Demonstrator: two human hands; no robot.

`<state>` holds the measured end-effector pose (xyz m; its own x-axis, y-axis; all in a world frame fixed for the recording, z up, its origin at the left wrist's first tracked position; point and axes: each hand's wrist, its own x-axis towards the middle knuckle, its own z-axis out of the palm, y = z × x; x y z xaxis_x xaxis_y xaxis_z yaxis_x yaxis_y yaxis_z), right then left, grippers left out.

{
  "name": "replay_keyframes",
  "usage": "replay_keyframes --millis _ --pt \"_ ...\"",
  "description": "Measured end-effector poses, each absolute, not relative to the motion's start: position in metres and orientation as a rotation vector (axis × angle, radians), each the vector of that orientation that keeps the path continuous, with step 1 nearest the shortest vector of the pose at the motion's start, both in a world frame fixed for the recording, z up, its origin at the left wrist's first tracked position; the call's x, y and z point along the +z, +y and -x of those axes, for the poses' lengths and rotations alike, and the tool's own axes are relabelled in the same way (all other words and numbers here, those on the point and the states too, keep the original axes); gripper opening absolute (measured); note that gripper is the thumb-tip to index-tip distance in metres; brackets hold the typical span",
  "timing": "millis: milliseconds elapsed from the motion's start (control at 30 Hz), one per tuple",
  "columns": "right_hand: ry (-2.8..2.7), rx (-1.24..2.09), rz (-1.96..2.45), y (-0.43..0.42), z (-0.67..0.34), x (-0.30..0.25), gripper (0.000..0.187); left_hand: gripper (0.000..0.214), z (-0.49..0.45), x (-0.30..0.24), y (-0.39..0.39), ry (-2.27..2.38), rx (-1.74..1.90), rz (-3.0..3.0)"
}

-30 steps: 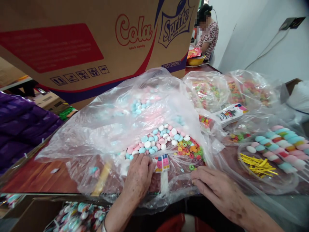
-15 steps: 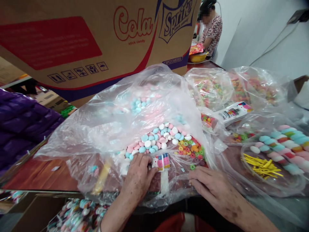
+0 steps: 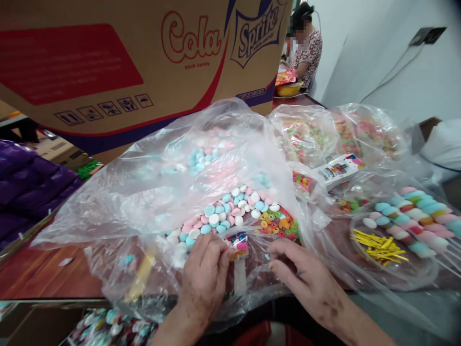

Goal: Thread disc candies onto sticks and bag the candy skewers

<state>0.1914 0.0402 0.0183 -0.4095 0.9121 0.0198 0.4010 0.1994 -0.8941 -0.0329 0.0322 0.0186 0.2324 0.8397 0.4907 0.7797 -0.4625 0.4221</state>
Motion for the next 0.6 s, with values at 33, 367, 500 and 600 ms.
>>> replay_keyframes --millis 33,367,500,600 --pt "-1.839 1.187 1.229 0.042 -0.187 0.022 0.014 0.012 0.026 0.022 0.031 1.559 1.090 -2.400" --pt "-1.771 1.247 0.999 0.062 -0.192 0.034 0.016 0.047 0.003 0.045 0.042 1.376 0.977 -2.262" --pt "-1.840 1.253 1.025 0.066 -0.204 0.040 0.016 0.008 0.008 0.065 0.058 1.197 0.536 -2.113" --pt "-1.830 1.271 1.071 0.069 -0.208 0.043 0.012 0.018 0.006 0.069 0.068 1.239 0.399 -1.908"
